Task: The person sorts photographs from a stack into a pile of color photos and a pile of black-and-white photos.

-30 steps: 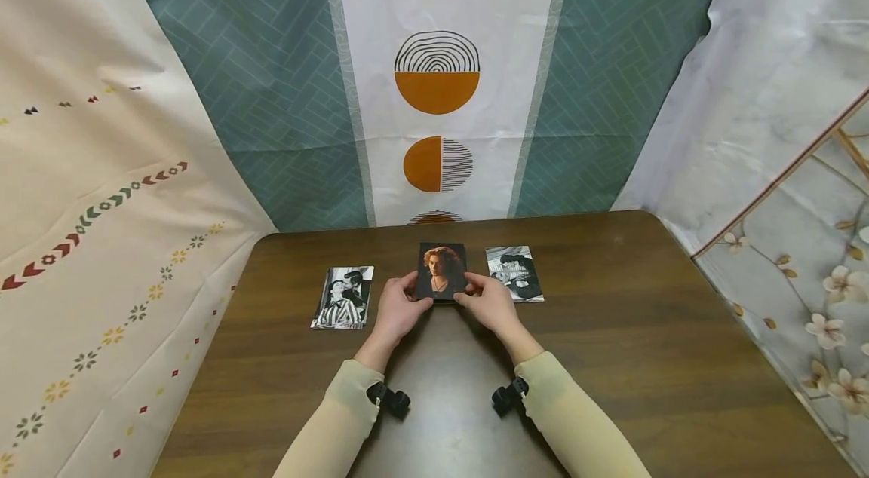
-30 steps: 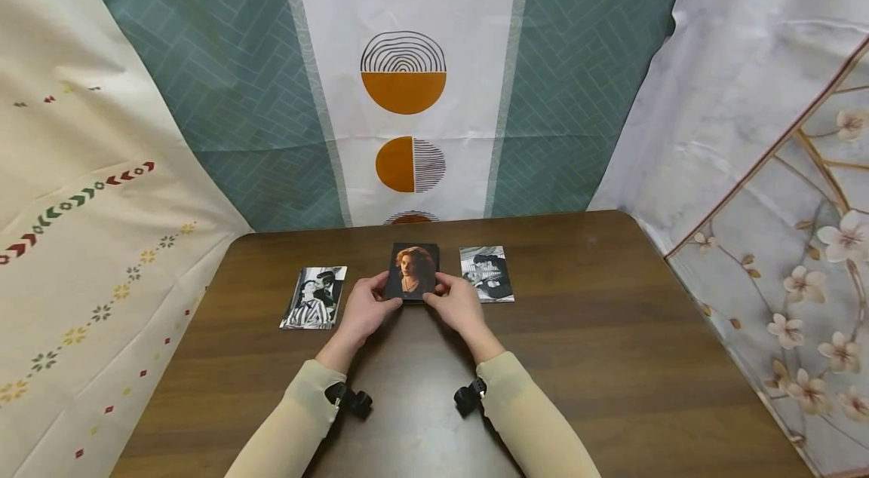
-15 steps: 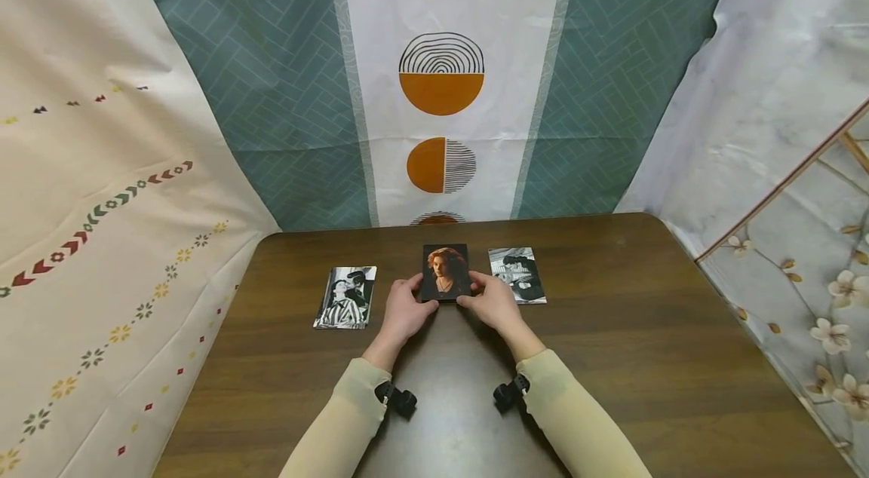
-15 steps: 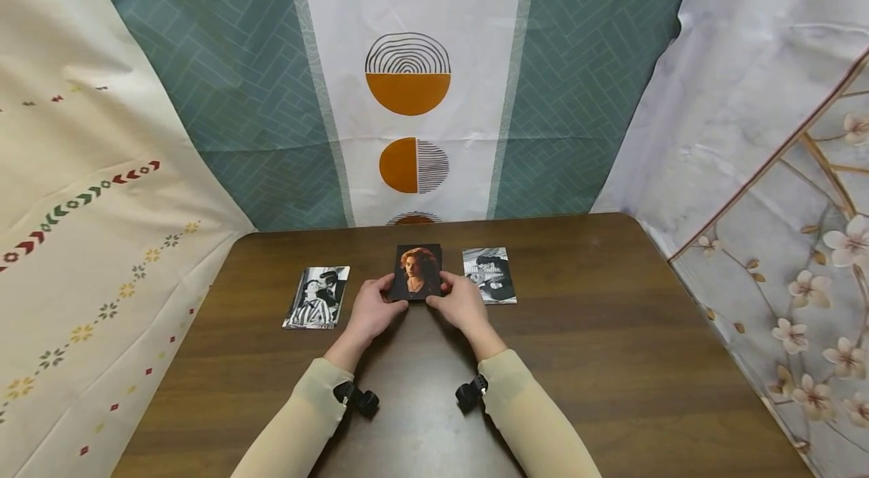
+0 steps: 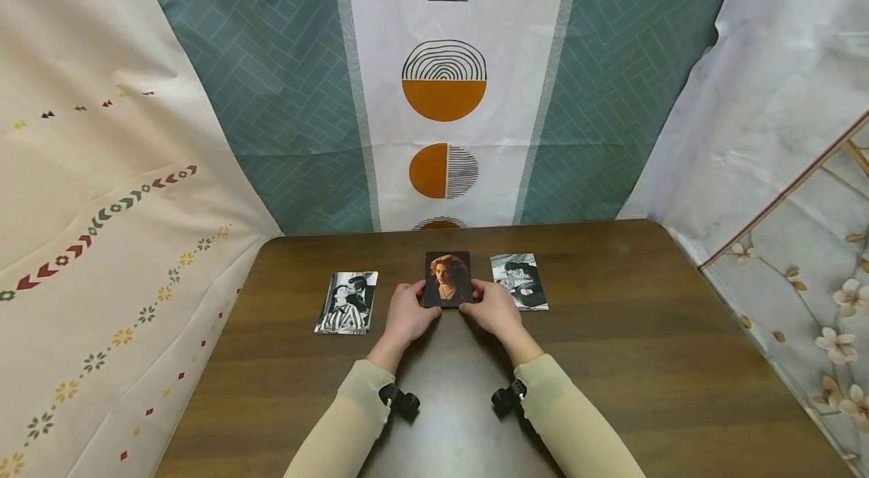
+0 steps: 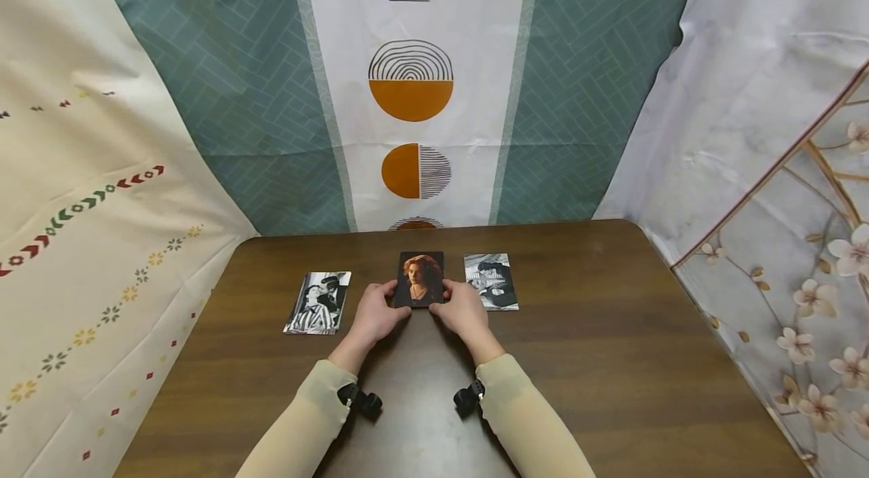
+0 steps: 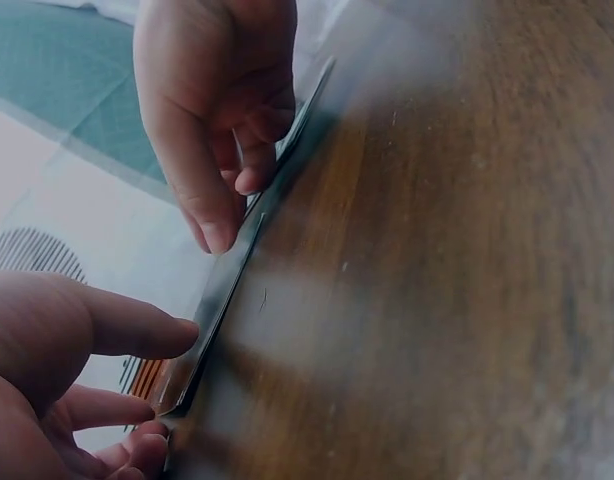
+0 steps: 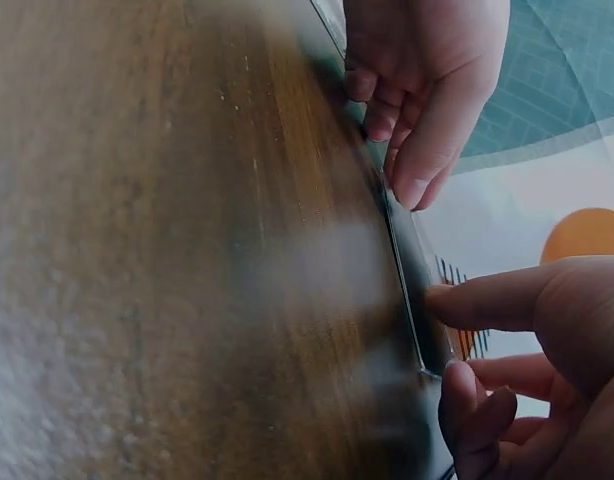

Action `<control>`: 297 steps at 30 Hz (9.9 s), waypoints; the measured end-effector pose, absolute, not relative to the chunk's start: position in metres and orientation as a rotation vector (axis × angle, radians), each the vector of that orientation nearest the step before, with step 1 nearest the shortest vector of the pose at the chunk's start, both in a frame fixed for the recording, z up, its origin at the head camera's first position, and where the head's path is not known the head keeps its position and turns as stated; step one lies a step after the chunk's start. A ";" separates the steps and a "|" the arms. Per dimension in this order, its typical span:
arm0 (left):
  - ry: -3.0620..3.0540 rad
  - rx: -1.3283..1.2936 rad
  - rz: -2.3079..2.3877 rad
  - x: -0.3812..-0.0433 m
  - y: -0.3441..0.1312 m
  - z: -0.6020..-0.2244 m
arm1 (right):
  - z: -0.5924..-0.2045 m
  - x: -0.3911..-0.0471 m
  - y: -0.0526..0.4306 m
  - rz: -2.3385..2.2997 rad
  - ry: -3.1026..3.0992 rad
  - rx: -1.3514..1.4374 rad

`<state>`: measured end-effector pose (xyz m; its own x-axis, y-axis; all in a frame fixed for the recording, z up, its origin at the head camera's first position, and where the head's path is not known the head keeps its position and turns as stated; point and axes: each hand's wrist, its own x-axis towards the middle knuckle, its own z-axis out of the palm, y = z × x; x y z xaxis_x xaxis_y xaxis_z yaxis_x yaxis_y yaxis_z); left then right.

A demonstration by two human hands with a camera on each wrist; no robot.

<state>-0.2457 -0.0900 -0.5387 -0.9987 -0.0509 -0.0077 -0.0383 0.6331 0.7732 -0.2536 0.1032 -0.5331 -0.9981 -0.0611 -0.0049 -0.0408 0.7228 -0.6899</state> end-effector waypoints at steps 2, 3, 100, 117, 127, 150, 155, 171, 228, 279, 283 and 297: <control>-2.831 0.081 -1.333 -0.245 -0.090 -0.539 | -0.533 -0.252 0.103 -1.139 2.895 -0.083; -2.833 0.083 -1.330 -0.245 -0.090 -0.539 | -0.533 -0.252 0.103 -1.133 2.896 -0.079; -2.727 -0.005 -1.558 -0.211 -0.241 -0.526 | -0.535 -0.236 0.008 -1.374 2.799 -0.469; -2.699 0.233 -1.480 -0.210 -0.309 -0.537 | -0.535 -0.234 -0.055 -1.299 2.790 -0.497; -2.762 0.222 -1.331 -0.216 -0.308 -0.543 | -0.534 -0.230 -0.069 -1.109 2.893 -0.329; -2.749 0.305 -1.413 -0.218 -0.300 -0.544 | -0.537 -0.229 -0.075 -1.004 2.938 -0.304; -2.680 0.344 -1.513 -0.217 -0.299 -0.544 | -0.537 -0.229 -0.074 -1.014 2.934 -0.303; -2.614 0.381 -1.599 -0.216 -0.300 -0.540 | -0.539 -0.231 -0.073 -1.031 2.924 -0.280; -2.524 0.141 -1.696 -0.215 -0.203 -0.533 | -0.535 -0.239 0.029 -1.445 2.826 -0.321; -2.639 -0.248 -1.569 -0.240 -0.009 -0.534 | -0.528 -0.237 0.221 -1.299 2.951 -0.033; -2.665 -0.276 -1.520 -0.242 0.000 -0.536 | -0.529 -0.238 0.228 -1.283 2.959 -0.002; -2.842 -0.208 -1.235 -0.249 0.019 -0.535 | -0.531 -0.246 0.238 -1.252 2.969 0.014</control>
<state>-0.2487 0.0186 -0.5351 -0.9904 0.1084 0.0864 0.1371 0.6750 0.7250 -0.2459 0.2385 -0.5308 -0.9967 0.0391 0.0706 -0.0232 0.6985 -0.7152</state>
